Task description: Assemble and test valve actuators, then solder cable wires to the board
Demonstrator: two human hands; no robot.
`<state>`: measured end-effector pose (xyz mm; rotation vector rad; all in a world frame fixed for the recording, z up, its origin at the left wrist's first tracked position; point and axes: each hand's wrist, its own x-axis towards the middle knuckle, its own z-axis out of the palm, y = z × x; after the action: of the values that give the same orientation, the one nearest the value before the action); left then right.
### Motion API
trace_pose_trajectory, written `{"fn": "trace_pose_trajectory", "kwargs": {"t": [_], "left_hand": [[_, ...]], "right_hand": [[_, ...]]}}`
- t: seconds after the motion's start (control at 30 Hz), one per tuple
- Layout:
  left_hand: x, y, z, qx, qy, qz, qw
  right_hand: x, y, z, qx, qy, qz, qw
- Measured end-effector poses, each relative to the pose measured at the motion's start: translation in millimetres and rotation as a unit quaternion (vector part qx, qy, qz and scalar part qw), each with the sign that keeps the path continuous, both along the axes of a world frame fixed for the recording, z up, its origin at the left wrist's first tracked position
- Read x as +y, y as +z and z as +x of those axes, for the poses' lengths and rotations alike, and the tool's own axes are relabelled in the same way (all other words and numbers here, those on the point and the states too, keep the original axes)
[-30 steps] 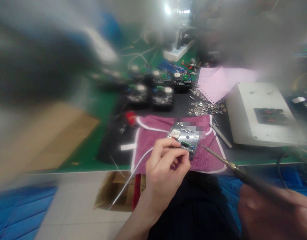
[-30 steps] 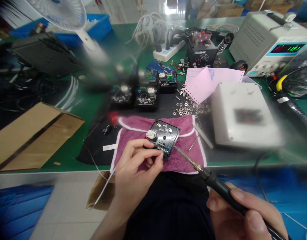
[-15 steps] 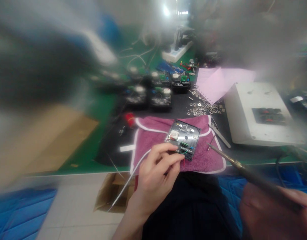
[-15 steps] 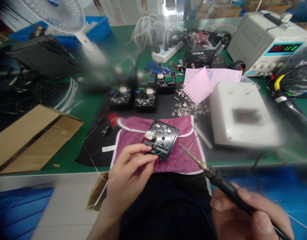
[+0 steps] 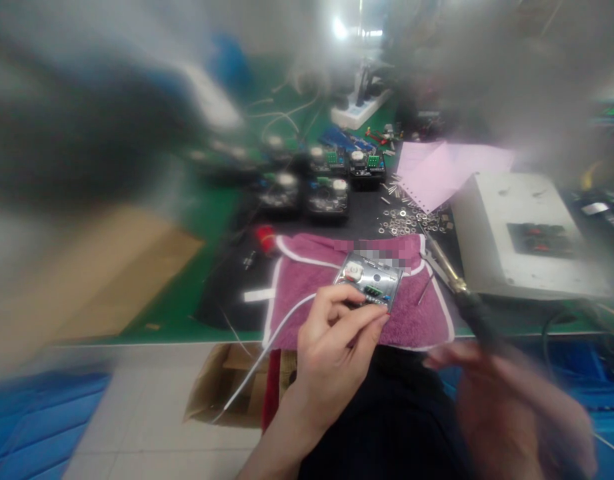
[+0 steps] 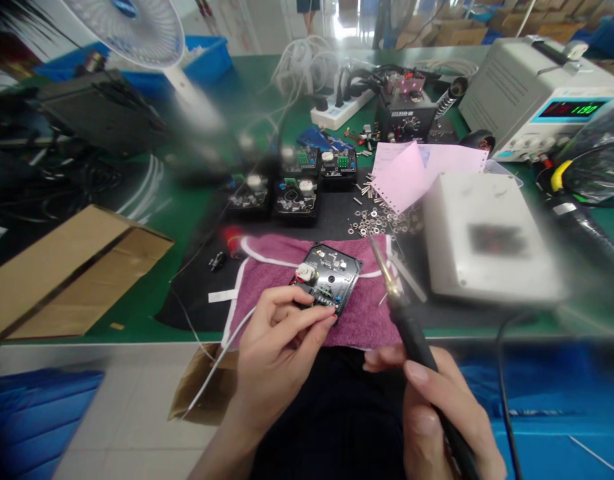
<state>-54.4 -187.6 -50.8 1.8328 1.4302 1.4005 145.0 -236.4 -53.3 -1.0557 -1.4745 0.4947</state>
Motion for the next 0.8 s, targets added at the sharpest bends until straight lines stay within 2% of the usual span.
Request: {"fn": "trace_pose_trajectory", "kwargs": {"t": [0.13, 0.27, 0.4, 0.53, 0.8], "left_hand": [[-2, 2.0, 1, -0.001, 0.0, -0.023, 1.0], [-1, 4.7, -1, -0.002, -0.003, -0.034, 0.999], [-1, 4.2, -2, 0.005, -0.003, -0.039, 0.999], [-1, 4.0, -1, 0.004, -0.004, -0.039, 0.999], [0, 4.1, -2, 0.005, 0.013, -0.018, 1.0]], "right_hand": [[15, 10.3, -12, -0.019, 0.054, -0.009, 0.998], [21, 10.3, -18, -0.051, 0.096, -0.014, 0.994], [20, 6.5, -20, -0.074, 0.098, -0.004, 0.992], [19, 8.4, -23, -0.051, 0.104, -0.001, 0.993], [29, 2.9, -29, -0.134, 0.067, -0.002, 0.989]]}}
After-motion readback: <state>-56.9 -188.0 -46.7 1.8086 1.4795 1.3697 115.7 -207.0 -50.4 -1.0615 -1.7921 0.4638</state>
